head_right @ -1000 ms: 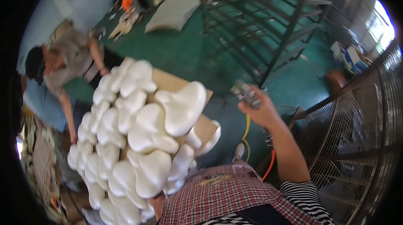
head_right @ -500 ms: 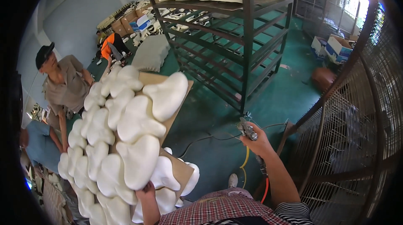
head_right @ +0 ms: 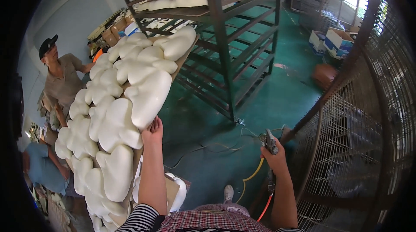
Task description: The recorder uses a spray gun to apply adhesive or a coating to white foam bicycle seat components arranged on a wooden board.
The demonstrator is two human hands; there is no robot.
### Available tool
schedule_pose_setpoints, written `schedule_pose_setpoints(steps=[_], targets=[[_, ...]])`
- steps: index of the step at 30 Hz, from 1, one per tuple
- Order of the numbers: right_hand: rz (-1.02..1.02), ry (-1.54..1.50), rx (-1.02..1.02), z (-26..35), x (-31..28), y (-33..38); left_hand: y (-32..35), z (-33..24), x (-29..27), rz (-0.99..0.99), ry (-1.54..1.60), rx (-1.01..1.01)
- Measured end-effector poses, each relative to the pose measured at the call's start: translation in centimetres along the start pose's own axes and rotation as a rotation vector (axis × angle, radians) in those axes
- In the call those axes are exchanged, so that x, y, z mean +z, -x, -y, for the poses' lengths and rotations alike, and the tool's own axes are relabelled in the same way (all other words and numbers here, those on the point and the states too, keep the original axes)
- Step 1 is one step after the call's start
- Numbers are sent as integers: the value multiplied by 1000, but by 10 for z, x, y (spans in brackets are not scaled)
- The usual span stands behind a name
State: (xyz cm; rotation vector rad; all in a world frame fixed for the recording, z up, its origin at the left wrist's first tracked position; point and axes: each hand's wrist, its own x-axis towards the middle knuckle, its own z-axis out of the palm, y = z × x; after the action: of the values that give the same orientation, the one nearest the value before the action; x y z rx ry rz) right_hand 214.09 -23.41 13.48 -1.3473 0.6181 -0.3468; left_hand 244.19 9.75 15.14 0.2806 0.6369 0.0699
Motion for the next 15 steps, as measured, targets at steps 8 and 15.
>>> schedule_pose_setpoints(steps=[8,15], targets=[[-3,-33,41,11,-20,17,-26,114,51,147,-106,-40],[377,-113,23,50,55,33,-19,119,-5,630,-736,-132]])
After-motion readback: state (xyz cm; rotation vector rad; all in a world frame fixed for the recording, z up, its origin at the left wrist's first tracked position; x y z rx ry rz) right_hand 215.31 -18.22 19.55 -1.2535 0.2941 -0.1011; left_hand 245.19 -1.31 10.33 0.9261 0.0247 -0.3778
